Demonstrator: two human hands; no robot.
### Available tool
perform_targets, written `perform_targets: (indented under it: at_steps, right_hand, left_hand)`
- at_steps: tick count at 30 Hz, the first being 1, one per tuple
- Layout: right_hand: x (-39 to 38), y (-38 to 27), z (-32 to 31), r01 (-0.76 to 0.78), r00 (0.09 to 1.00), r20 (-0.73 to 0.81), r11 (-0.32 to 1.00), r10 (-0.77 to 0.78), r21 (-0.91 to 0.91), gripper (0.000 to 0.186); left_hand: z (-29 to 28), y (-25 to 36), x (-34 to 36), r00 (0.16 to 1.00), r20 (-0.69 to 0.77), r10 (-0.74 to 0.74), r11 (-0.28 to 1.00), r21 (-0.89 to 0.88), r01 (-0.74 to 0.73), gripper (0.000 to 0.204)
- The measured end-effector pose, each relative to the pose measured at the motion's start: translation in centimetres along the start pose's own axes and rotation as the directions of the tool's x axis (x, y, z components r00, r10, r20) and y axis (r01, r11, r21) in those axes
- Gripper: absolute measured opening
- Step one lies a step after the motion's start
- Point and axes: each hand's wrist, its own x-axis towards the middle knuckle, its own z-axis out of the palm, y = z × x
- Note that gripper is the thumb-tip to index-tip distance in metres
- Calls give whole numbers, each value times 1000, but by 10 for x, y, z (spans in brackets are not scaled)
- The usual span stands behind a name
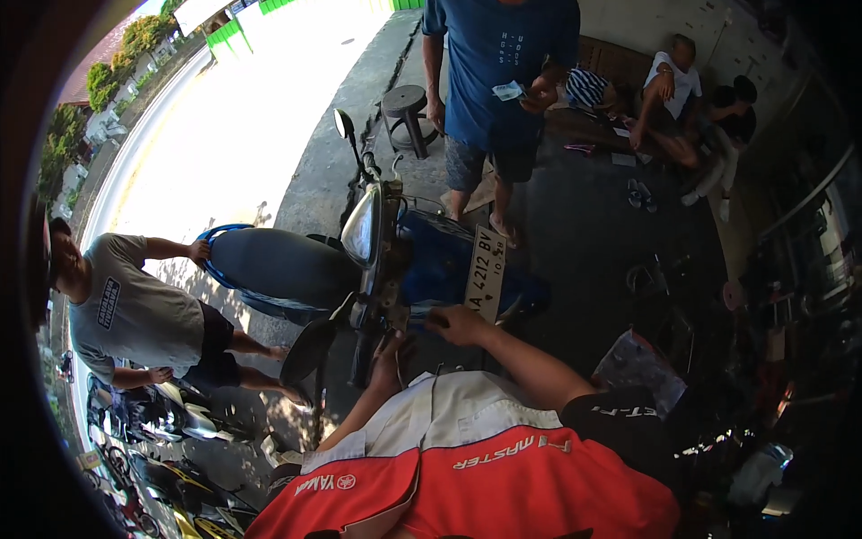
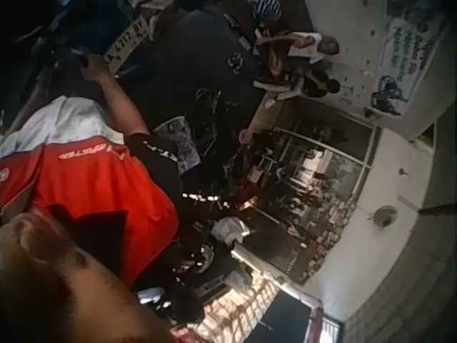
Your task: Repairing and servicing the front brake caliper and pads on a blue Yamaha scooter.
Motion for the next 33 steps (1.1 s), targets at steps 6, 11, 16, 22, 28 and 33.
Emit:
perform_targets:
  at_steps: [6,11,16,22,28,33]
  right_hand:
    - [-1,-8,16,-125,991,-57,986,120,-106,33]
    - [-16,23,69,-185,958,-204,979,200,89,34]
    - [-26,1,61,-317,940,-1,878,340,358,34]
    - [14,14,-8,-267,937,-202,957,285,113,45]
    - [189,-53,-196,-458,884,-320,770,341,-444,67]
    - [250,69,-273,-629,772,-348,565,531,-534,76]
  left_hand:
    - [-24,-11,12,1000,16,-3,999,34,2,33]
    - [-10,-19,21,997,7,73,995,61,-73,31]
    - [-1,-5,5,998,41,40,999,22,-41,29]
    - [-3,-8,3,998,-7,70,998,1,-70,34]
    - [-24,-9,-19,988,-99,122,992,-6,-123,33]
    - [7,-7,4,991,-89,101,992,81,-94,34]
